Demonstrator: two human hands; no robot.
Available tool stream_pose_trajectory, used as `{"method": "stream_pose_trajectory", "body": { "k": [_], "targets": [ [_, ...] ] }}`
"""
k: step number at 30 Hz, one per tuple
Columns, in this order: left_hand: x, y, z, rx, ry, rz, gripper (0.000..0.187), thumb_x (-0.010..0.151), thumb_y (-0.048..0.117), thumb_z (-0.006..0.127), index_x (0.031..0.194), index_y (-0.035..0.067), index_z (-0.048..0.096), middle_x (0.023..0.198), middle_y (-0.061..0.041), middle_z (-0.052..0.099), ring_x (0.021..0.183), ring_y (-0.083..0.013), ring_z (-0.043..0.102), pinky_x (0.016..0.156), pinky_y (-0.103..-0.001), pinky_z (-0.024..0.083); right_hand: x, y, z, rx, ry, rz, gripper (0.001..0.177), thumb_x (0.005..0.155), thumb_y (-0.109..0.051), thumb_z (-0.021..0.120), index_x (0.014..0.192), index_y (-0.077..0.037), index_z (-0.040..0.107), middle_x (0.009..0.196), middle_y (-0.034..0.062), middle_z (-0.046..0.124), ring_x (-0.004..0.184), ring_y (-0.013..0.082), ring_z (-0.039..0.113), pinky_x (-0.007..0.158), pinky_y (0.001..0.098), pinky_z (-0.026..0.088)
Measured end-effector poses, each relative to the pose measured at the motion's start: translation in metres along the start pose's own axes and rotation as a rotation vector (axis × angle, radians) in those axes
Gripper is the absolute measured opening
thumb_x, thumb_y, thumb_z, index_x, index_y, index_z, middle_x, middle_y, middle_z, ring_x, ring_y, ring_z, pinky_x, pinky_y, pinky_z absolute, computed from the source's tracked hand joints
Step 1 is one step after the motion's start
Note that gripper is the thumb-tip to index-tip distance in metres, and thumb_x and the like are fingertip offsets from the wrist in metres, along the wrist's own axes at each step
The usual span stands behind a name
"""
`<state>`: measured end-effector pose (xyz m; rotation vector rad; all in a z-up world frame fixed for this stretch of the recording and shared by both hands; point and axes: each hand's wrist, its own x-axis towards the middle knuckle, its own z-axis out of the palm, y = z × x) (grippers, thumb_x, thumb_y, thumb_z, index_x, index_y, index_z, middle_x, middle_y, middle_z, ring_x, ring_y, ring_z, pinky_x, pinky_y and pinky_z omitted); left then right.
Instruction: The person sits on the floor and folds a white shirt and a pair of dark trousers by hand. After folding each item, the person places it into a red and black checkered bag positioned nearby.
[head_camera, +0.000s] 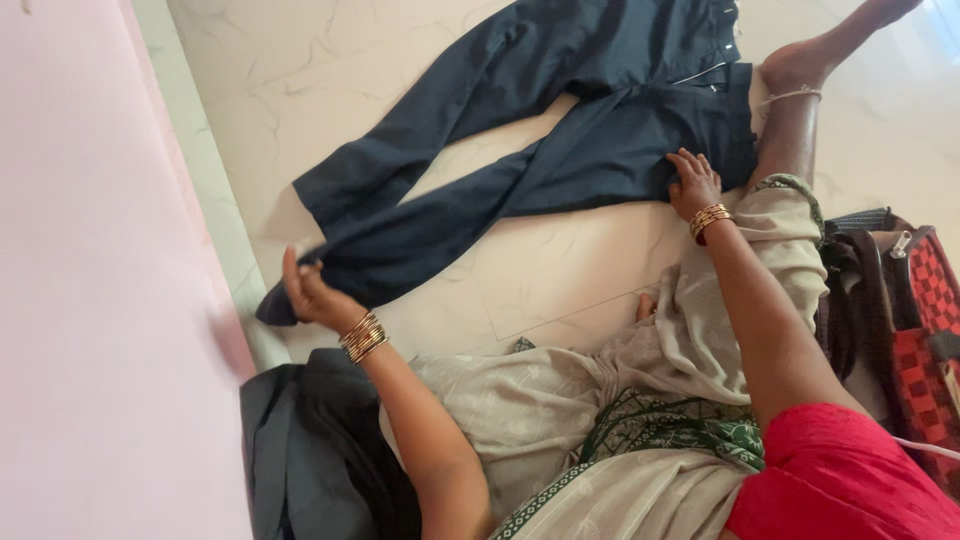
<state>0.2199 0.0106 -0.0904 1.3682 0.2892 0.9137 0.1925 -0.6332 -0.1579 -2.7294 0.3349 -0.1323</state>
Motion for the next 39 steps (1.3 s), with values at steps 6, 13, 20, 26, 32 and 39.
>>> {"method": "stream_pose_trajectory", "body": {
  "k": [6, 13, 20, 26, 32, 39],
  "targets": [
    [-0.015, -0.014, 0.008, 1.018, -0.548, -0.266, 0.103, 0.080, 0.043, 0.074, 0.163, 0.011, 0.022, 0.152, -0.022, 0.046, 0.138, -0.0390, 0.046, 0.113, -0.053, 0.035, -0.003, -0.018, -0.001, -0.087, -0.069, 0.066, 0.066, 0.091, -0.013, 0.057, 0.155, -0.022, 0.043, 0.169, 0.0069, 0.032, 0.155, 0.0380, 0.024, 0.120, 0.0621, 0.023],
    [-0.039, 0.020, 0.036, 1.424, -1.015, -0.288, 0.077, 0.060, 0.051, 0.095, 0.125, 0.035, 0.056, 0.159, -0.004, 0.031, 0.152, -0.0367, 0.013, 0.118, -0.069, 0.011, -0.004, -0.026, -0.005, -0.176, -0.154, 0.111, 0.070, 0.093, -0.016, 0.057, 0.159, -0.024, 0.035, 0.171, 0.0053, 0.024, 0.155, 0.0355, 0.019, 0.119, 0.0613, 0.023],
    [-0.045, -0.039, 0.026, 1.410, -0.884, -0.025, 0.017, 0.080, 0.030, 0.079, 0.095, 0.027, 0.072, 0.149, -0.002, 0.053, 0.142, -0.0306, 0.042, 0.117, -0.065, 0.022, 0.003, -0.042, 0.001, -0.336, -0.260, 0.307, 0.069, 0.102, -0.023, 0.055, 0.163, -0.030, 0.024, 0.174, 0.0006, 0.011, 0.153, 0.0487, 0.020, 0.108, 0.0728, 0.035],
    [-0.024, 0.008, 0.013, 1.019, -0.782, -0.145, 0.037, 0.100, 0.046, 0.064, 0.114, 0.012, 0.066, 0.100, -0.012, 0.077, 0.097, -0.0336, 0.073, 0.100, -0.050, 0.050, 0.020, -0.067, -0.004, -0.378, -0.448, 0.559, 0.080, 0.104, -0.025, 0.053, 0.165, -0.036, 0.004, 0.174, 0.0015, -0.004, 0.150, 0.0542, 0.021, 0.094, 0.0674, 0.054],
    [-0.013, 0.059, -0.001, 1.124, -1.088, -0.176, 0.087, 0.060, 0.069, 0.087, 0.121, 0.010, 0.068, 0.117, -0.016, 0.073, 0.108, -0.0332, 0.070, 0.090, -0.043, 0.056, 0.021, -0.066, -0.008, -0.420, -0.491, 0.554, 0.096, 0.097, -0.010, 0.062, 0.166, -0.035, 0.000, 0.172, 0.0112, -0.004, 0.148, 0.0562, 0.024, 0.095, 0.0649, 0.054],
    [0.002, 0.029, -0.036, 1.524, -0.998, -0.310, 0.073, 0.067, 0.053, 0.086, 0.131, 0.023, 0.068, 0.130, -0.008, 0.069, 0.121, -0.0258, 0.064, 0.112, -0.051, 0.035, 0.024, -0.052, -0.006, -0.413, -0.475, 0.593, 0.090, 0.101, -0.014, 0.057, 0.166, -0.036, -0.001, 0.172, 0.0137, -0.003, 0.147, 0.0598, 0.024, 0.098, 0.0652, 0.053]
  ]
}}
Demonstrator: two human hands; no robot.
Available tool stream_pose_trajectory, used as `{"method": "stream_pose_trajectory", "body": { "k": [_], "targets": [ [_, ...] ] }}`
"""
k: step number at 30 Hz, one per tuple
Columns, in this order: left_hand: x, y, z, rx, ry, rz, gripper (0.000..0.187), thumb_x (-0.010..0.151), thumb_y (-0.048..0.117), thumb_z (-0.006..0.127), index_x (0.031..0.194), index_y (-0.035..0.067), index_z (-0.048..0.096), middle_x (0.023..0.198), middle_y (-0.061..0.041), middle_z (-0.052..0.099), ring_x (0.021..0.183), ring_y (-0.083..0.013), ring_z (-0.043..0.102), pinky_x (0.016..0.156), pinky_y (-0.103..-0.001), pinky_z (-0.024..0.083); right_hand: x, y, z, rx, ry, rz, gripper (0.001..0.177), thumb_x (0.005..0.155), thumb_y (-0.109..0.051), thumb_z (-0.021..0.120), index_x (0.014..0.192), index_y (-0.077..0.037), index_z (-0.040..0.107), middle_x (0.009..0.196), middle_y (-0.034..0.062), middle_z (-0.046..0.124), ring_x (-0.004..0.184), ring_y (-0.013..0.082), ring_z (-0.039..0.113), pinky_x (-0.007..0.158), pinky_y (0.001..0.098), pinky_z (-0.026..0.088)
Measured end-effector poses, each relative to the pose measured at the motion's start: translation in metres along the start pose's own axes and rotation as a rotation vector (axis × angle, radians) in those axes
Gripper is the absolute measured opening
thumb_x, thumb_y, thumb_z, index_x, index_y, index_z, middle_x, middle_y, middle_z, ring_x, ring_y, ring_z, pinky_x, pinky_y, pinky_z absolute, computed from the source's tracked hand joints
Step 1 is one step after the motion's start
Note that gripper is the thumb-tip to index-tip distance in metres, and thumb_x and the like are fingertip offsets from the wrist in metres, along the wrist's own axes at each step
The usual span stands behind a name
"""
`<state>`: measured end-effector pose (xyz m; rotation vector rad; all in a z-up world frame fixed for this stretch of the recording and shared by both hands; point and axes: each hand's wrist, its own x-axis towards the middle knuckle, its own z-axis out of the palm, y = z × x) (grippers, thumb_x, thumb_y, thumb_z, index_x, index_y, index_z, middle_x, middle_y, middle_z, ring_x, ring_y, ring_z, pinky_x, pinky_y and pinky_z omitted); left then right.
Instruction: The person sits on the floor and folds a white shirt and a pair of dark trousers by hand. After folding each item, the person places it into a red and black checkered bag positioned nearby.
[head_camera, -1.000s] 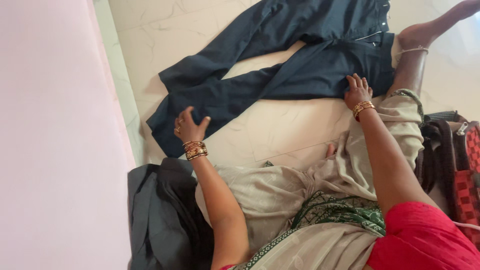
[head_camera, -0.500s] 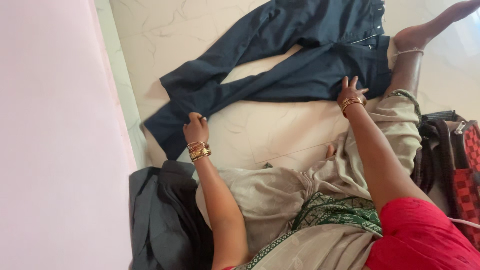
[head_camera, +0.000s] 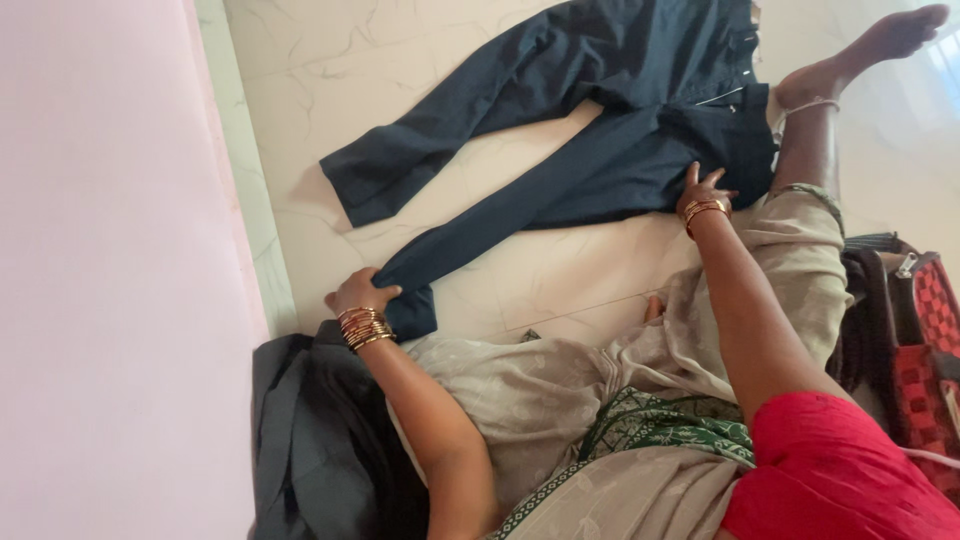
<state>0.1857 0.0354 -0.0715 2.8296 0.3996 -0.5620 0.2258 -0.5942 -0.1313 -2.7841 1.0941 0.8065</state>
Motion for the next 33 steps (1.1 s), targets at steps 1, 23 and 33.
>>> {"method": "stream_pose_trajectory", "body": {
  "k": [1, 23, 33],
  "targets": [
    [0.001, 0.002, 0.001, 0.027, 0.077, -0.051, 0.063, 0.072, 0.051, 0.083, 0.127, 0.025, 0.069, 0.128, -0.007, 0.070, 0.121, -0.0274, 0.063, 0.113, -0.054, 0.031, 0.002, 0.004, 0.000, -0.001, -0.004, -0.002, 0.091, 0.100, -0.015, 0.058, 0.166, -0.036, -0.001, 0.172, 0.0143, -0.004, 0.146, 0.0603, 0.023, 0.099, 0.0645, 0.052],
    [0.017, 0.007, 0.012, -0.285, 0.764, -0.093, 0.018, 0.086, 0.029, 0.077, 0.101, 0.020, 0.072, 0.092, -0.006, 0.077, 0.083, -0.0328, 0.071, 0.076, -0.052, 0.049, 0.009, 0.027, -0.025, -0.276, 0.061, -0.101, 0.067, 0.090, -0.023, 0.073, 0.149, -0.009, 0.043, 0.140, 0.0214, 0.060, 0.124, 0.0398, 0.063, 0.093, 0.0527, 0.057],
    [0.024, 0.020, 0.017, -0.287, 0.696, -0.141, 0.020, 0.090, 0.019, 0.070, 0.110, 0.023, 0.071, 0.100, -0.006, 0.077, 0.096, -0.0278, 0.070, 0.106, -0.056, 0.034, -0.062, -0.264, 0.003, 0.039, 0.602, -0.992, 0.021, 0.105, -0.023, 0.053, 0.101, -0.011, 0.070, 0.092, 0.0144, 0.073, 0.081, 0.0357, 0.071, 0.070, 0.0496, 0.056]
  ]
}}
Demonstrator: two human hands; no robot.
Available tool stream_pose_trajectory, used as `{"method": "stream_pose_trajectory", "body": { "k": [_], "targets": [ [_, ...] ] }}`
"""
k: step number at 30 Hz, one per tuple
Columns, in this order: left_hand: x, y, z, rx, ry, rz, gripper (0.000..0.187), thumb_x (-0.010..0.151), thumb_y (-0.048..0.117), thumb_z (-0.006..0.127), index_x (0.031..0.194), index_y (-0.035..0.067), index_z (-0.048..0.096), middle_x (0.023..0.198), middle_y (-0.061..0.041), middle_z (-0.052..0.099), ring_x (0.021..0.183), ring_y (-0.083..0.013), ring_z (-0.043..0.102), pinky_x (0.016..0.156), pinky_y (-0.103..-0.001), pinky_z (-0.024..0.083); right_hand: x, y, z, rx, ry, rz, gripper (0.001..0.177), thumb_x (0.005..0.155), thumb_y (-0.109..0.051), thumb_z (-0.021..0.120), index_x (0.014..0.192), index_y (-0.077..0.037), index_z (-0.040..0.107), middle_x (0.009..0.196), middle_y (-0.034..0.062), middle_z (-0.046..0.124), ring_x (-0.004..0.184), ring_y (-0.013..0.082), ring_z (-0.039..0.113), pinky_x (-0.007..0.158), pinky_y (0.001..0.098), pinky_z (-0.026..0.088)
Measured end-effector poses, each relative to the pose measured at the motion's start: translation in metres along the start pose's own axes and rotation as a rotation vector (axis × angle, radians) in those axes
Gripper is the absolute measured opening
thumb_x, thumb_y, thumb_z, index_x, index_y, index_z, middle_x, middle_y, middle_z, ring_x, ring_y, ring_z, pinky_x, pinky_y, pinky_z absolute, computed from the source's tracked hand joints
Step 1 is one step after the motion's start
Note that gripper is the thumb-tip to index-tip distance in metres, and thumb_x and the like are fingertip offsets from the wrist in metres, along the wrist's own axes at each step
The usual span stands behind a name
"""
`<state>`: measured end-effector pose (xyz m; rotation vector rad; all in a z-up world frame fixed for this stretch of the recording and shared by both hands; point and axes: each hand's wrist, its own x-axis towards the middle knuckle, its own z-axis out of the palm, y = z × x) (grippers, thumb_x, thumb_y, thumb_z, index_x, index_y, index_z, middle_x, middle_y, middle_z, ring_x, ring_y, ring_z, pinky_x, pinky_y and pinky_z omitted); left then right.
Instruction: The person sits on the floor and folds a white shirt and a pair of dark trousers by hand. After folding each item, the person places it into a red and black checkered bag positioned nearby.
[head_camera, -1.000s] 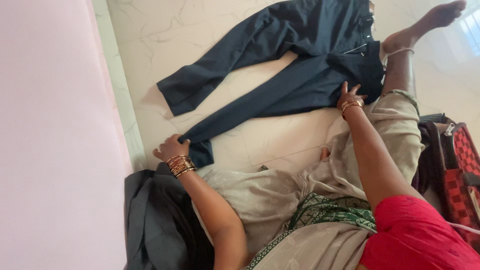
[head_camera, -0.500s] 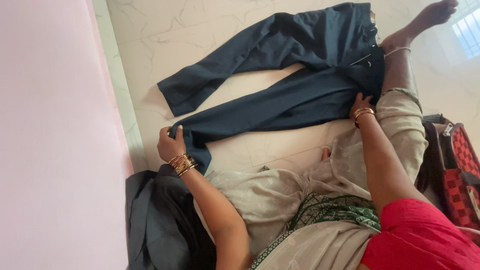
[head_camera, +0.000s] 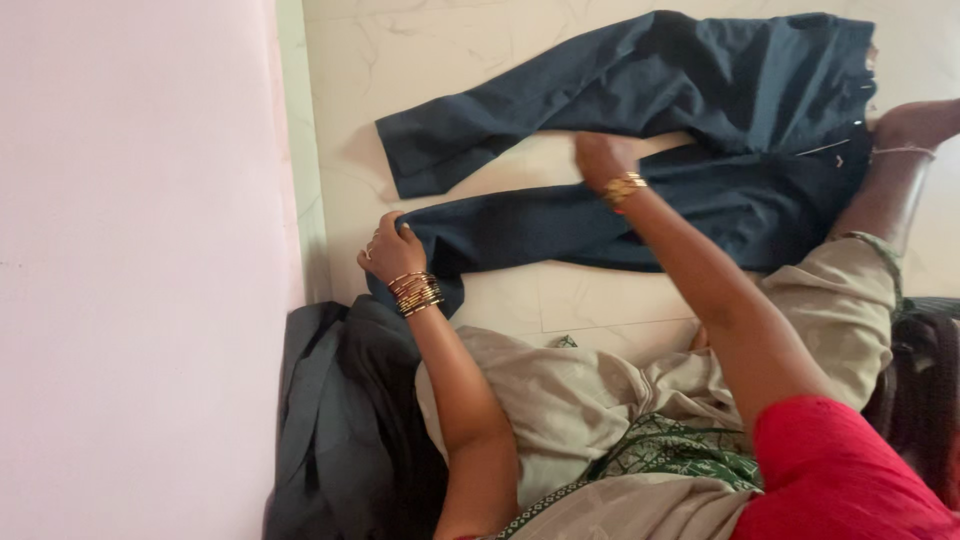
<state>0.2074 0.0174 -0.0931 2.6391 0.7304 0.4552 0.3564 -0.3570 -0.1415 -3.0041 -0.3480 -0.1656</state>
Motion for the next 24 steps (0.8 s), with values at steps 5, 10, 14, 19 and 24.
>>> {"method": "stream_pose_trajectory", "body": {
  "k": [5, 10, 14, 19, 24],
  "targets": [
    [-0.002, -0.005, -0.006, 0.007, 0.012, -0.014, 0.025, 0.089, 0.014, 0.068, 0.112, 0.024, 0.071, 0.102, -0.006, 0.077, 0.100, -0.0300, 0.069, 0.109, -0.061, 0.029, 0.061, -0.137, 0.005, 0.435, 0.289, -0.298, 0.010, 0.102, -0.021, 0.062, 0.107, -0.015, 0.069, 0.104, 0.0076, 0.067, 0.086, 0.0321, 0.069, 0.071, 0.0459, 0.056],
    [-0.001, -0.001, -0.012, 0.006, -0.022, -0.013, 0.024, 0.091, 0.013, 0.068, 0.111, 0.025, 0.070, 0.101, -0.005, 0.076, 0.101, -0.0294, 0.069, 0.111, -0.063, 0.025, 0.118, -0.229, -0.029, 0.393, 0.223, -0.283, 0.027, 0.096, -0.021, 0.062, 0.121, -0.010, 0.064, 0.133, 0.0072, 0.061, 0.089, 0.0292, 0.072, 0.070, 0.0446, 0.057],
    [-0.002, 0.004, -0.021, -0.049, -0.054, -0.057, 0.024, 0.090, 0.014, 0.069, 0.110, 0.026, 0.071, 0.100, -0.005, 0.075, 0.101, -0.0295, 0.067, 0.113, -0.063, 0.023, 0.138, -0.256, -0.019, 0.329, -0.127, -0.213, 0.076, 0.082, -0.034, 0.072, 0.149, -0.011, 0.044, 0.137, 0.0106, 0.054, 0.100, 0.0360, 0.067, 0.077, 0.0478, 0.055],
    [-0.003, 0.007, -0.029, -0.129, 0.037, -0.097, 0.015, 0.091, 0.014, 0.068, 0.100, 0.026, 0.072, 0.106, -0.002, 0.075, 0.108, -0.0267, 0.066, 0.114, -0.063, 0.023, 0.157, -0.261, 0.003, -0.010, -0.187, -0.354, 0.017, 0.099, -0.021, 0.060, 0.109, -0.015, 0.072, 0.113, 0.0058, 0.068, 0.111, 0.0268, 0.067, 0.089, 0.0413, 0.058],
    [-0.005, 0.012, -0.039, -0.196, 0.076, -0.074, 0.012, 0.090, 0.018, 0.068, 0.098, 0.026, 0.073, 0.112, -0.001, 0.074, 0.115, -0.0253, 0.064, 0.113, -0.063, 0.022, 0.197, -0.284, -0.051, 0.225, 0.041, -0.159, 0.016, 0.106, -0.017, 0.058, 0.112, -0.009, 0.070, 0.119, 0.0146, 0.064, 0.111, 0.0347, 0.064, 0.091, 0.0458, 0.055]
  ]
}}
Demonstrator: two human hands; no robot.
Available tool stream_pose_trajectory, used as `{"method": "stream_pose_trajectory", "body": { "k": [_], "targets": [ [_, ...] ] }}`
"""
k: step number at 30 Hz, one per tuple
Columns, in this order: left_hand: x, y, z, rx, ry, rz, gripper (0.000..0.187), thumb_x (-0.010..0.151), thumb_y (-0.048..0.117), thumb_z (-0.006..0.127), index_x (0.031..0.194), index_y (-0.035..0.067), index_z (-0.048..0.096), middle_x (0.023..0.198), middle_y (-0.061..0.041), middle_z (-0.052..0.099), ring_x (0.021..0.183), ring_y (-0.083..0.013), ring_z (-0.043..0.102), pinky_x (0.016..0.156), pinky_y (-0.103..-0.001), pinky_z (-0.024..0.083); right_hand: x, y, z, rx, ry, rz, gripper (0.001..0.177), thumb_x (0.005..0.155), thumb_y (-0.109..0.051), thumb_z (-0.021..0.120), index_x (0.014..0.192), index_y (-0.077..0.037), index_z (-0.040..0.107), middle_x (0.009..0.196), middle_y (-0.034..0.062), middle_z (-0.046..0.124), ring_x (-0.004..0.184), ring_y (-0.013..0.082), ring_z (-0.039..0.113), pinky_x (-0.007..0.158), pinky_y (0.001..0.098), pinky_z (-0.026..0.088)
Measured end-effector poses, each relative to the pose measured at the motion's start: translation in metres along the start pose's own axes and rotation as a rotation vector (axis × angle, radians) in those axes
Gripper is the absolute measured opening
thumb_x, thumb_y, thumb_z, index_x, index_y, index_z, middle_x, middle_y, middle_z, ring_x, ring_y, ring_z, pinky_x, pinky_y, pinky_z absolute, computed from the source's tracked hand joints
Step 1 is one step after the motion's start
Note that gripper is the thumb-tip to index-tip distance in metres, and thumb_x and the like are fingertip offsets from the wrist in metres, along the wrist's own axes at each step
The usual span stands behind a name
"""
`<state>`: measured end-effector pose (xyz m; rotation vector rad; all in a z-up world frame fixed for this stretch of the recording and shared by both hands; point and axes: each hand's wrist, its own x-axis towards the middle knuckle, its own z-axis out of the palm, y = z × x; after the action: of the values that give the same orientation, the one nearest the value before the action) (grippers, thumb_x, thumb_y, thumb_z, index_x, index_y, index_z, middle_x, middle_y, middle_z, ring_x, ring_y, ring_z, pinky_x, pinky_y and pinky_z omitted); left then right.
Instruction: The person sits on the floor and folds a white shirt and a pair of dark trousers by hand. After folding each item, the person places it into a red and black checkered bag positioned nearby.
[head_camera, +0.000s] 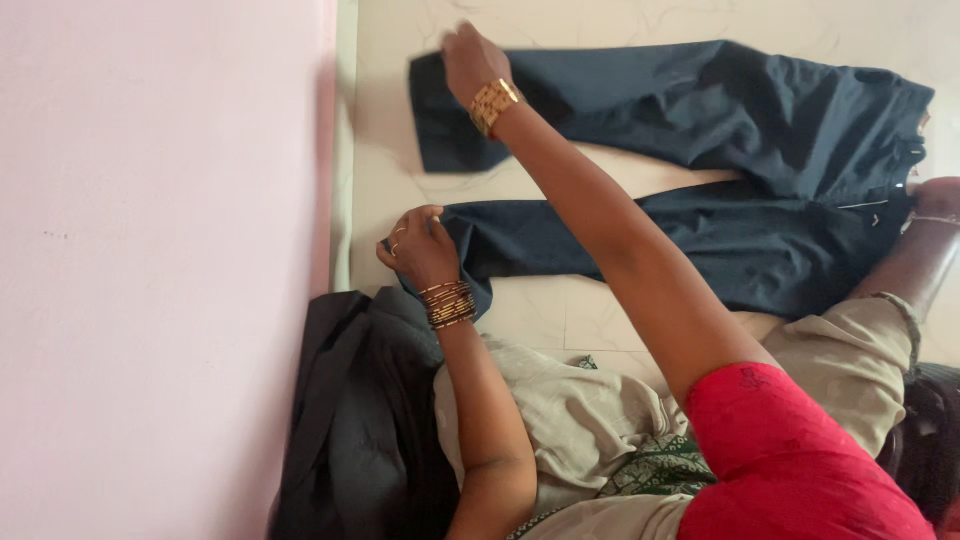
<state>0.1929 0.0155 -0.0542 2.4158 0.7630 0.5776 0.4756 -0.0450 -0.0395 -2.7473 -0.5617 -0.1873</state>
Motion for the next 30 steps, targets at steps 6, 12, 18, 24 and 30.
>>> {"method": "stream_pose_trajectory", "body": {
  "k": [6, 12, 18, 24, 30],
  "targets": [
    [0.000, -0.004, -0.006, -0.049, -0.004, 0.003, 0.016, 0.096, 0.028, 0.066, 0.109, 0.022, 0.072, 0.113, -0.001, 0.074, 0.112, -0.0258, 0.065, 0.116, -0.062, 0.022, -0.001, -0.002, -0.015, 0.356, 0.205, -0.586, 0.070, 0.104, -0.017, 0.068, 0.164, -0.016, 0.032, 0.167, 0.0215, 0.021, 0.151, 0.0412, 0.031, 0.118, 0.0515, 0.040],
    [0.002, -0.010, 0.003, -0.087, -0.007, 0.028, 0.019, 0.095, 0.031, 0.065, 0.109, 0.021, 0.071, 0.113, -0.003, 0.075, 0.111, -0.0276, 0.065, 0.113, -0.062, 0.021, -0.131, 0.081, -0.008, 0.004, 0.095, -0.188, 0.063, 0.099, -0.030, 0.074, 0.155, -0.025, 0.045, 0.166, 0.0128, 0.028, 0.153, 0.0321, 0.029, 0.119, 0.0584, 0.028],
    [0.001, -0.013, 0.011, -0.059, -0.033, 0.055, 0.023, 0.096, 0.037, 0.062, 0.111, 0.022, 0.071, 0.108, -0.004, 0.075, 0.106, -0.0293, 0.067, 0.114, -0.063, 0.023, -0.282, 0.259, -0.018, -0.143, 0.355, 0.500, 0.060, 0.105, -0.053, 0.053, 0.158, -0.027, 0.046, 0.168, 0.0115, 0.032, 0.155, 0.0366, 0.029, 0.119, 0.0614, 0.023],
    [-0.003, -0.018, 0.024, -0.023, -0.092, 0.134, 0.024, 0.098, 0.039, 0.061, 0.114, 0.023, 0.070, 0.110, -0.004, 0.075, 0.109, -0.0302, 0.067, 0.114, -0.062, 0.026, -0.398, 0.357, -0.045, -0.068, 0.134, 0.989, 0.082, 0.096, -0.076, 0.033, 0.163, -0.030, 0.025, 0.169, 0.0187, 0.005, 0.153, 0.0485, 0.001, 0.115, 0.0720, -0.001],
    [-0.003, -0.039, 0.044, 0.110, -0.255, 0.176, 0.036, 0.094, 0.046, 0.067, 0.123, 0.024, 0.068, 0.125, -0.010, 0.070, 0.122, -0.0366, 0.060, 0.113, -0.063, 0.025, -0.414, 0.392, -0.050, -0.114, 0.074, 0.959, 0.085, 0.097, -0.079, 0.027, 0.164, -0.028, 0.029, 0.173, 0.0155, 0.005, 0.158, 0.0444, 0.000, 0.120, 0.0725, -0.001]
  ]
}}
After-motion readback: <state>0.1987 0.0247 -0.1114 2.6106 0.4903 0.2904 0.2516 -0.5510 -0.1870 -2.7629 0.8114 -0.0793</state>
